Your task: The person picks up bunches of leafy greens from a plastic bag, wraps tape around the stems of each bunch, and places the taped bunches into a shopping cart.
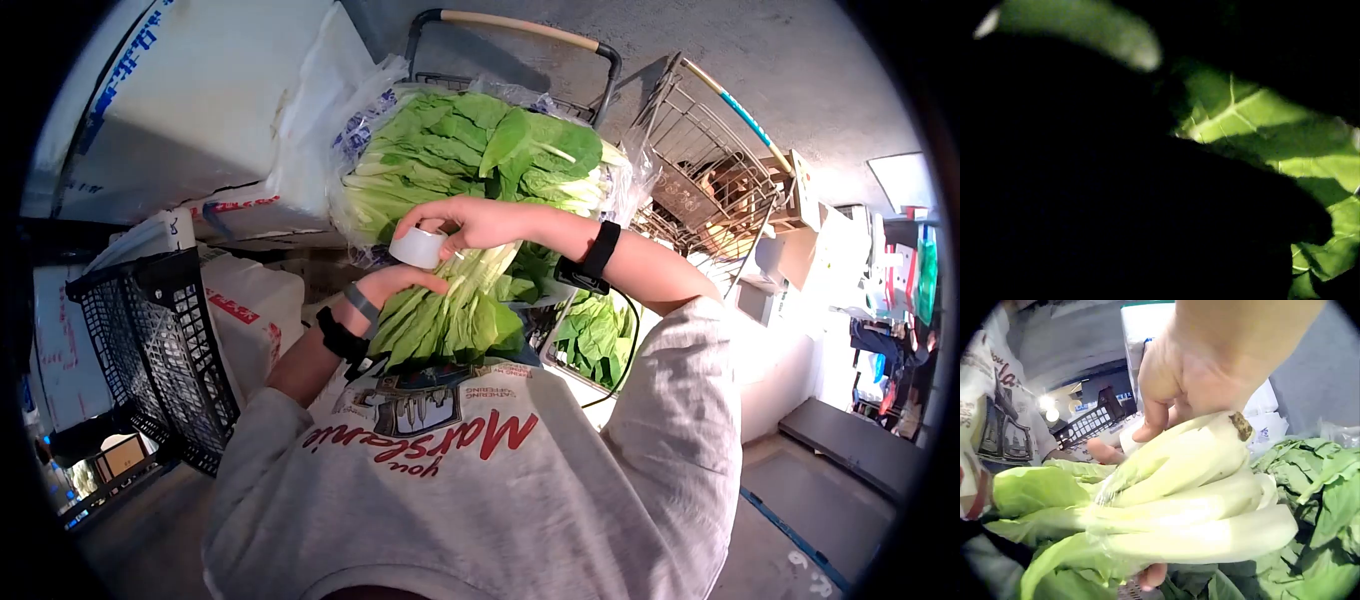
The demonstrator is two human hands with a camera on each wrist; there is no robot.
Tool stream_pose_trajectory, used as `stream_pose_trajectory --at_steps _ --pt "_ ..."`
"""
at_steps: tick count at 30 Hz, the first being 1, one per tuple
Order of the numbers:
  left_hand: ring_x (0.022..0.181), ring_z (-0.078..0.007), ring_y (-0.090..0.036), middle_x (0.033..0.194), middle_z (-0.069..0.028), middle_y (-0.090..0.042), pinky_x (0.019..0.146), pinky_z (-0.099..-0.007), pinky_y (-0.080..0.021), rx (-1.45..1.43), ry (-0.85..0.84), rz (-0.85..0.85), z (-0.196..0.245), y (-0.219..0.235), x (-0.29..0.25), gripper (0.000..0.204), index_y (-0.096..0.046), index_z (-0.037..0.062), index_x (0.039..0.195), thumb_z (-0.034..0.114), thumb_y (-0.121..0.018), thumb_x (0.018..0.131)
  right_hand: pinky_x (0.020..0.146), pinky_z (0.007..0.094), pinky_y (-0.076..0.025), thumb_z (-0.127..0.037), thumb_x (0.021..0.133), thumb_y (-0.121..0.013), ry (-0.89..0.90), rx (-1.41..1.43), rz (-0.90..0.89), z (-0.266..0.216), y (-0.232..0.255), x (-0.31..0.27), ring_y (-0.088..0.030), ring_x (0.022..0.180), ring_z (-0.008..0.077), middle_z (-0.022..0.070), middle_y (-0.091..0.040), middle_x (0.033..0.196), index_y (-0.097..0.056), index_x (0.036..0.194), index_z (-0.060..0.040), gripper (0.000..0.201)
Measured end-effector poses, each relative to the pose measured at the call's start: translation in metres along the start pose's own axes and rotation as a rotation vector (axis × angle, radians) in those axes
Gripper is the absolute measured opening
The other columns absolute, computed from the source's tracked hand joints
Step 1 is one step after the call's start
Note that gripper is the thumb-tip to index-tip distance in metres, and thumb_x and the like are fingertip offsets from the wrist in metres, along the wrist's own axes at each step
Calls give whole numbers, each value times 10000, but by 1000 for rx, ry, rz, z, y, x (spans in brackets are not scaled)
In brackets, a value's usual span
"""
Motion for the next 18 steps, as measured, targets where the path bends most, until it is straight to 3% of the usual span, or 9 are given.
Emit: stream_pose_trajectory --at_steps 2,3,6,7,10,12,14,16,18 --pt "1024 -132 -500 1196 -65 -476 869 -276 -409 -614 585 -182 -45 -4 -16 640 -401 37 1269 161 -731 734 882 304 -409 122 741 -557 0 181 38 11 3 -3 -517 1039 167 70 -581 1082 -497 1214 -96 525" --pt "1088 -126 -481 1215 -71 -486 908 -273 -399 -484 472 -246 -42 -6 -13 626 -357 35 1321 160 -669 793 865 297 -441 117 784 -543 -36 181 30 17 4 -3 -522 1017 156 56 -532 1165 -509 1198 -97 467" --pt "1102 -132 -480 1203 -71 -500 917 -278 -398 -218 587 -317 -50 -23 -13 629 -360 29 1314 150 -678 785 866 290 -419 99 780 -569 -45 57 7 25 4 -5 -514 999 152 54 -534 1157 -492 1212 -100 483" --pt "1099 -134 -477 1193 -65 -508 927 -272 -382 -336 561 -296 -55 -29 -14 646 -363 21 1308 149 -695 768 866 290 -419 99 780 -569 -45 63 7 29 4 -4 -514 999 152 54 -534 1157 -492 1212 -100 483" --pt "1095 -130 -477 1194 -57 -504 917 -267 -386 -248 484 -323 -45 -40 -16 655 -366 19 1304 136 -704 756 872 291 -393 24 807 -589 -106 -31 -152 45 5 4 -500 1003 146 49 -534 1152 -480 1221 -106 448" --pt "1091 -125 -478 1193 -55 -504 916 -273 -390 -243 435 -296 -48 -49 -19 664 -369 22 1302 93 -711 738 866 298 -378 -87 853 -579 -171 172 -367 51 -2 7 -473 1020 139 35 -532 1133 -480 1219 -108 380" --pt "1108 -129 -465 1218 -55 -488 937 -287 -376 -283 433 -294 -48 -56 -24 687 -364 24 1306 49 -715 716 869 301 -375 -76 865 -535 -255 183 -413 53 3 10 -447 1033 129 31 -521 1142 -475 1224 -113 367" --pt "1102 -126 -462 1223 -53 -481 945 -292 -371 -319 445 -259 -49 -57 -31 693 -361 28 1307 19 -706 706 874 296 -364 -1 825 -492 -466 411 -510 61 6 13 -429 1047 123 37 -512 1160 -478 1225 -121 418" --pt "1058 -116 -477 1199 -40 -483 892 -274 -409 -196 212 -221 -46 -53 -30 679 -359 28 1306 14 -689 714 888 287 -352 56 755 -450 -459 392 -547 60 8 14 -424 1051 129 65 -491 1217 -417 1279 -130 557"
Point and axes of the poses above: each hand's wrist, its own x-axis towards the middle knuckle, its own y-axis out of the back of the hand, z = x × y, the point moved 5 cm from there along x, towards the middle knuckle
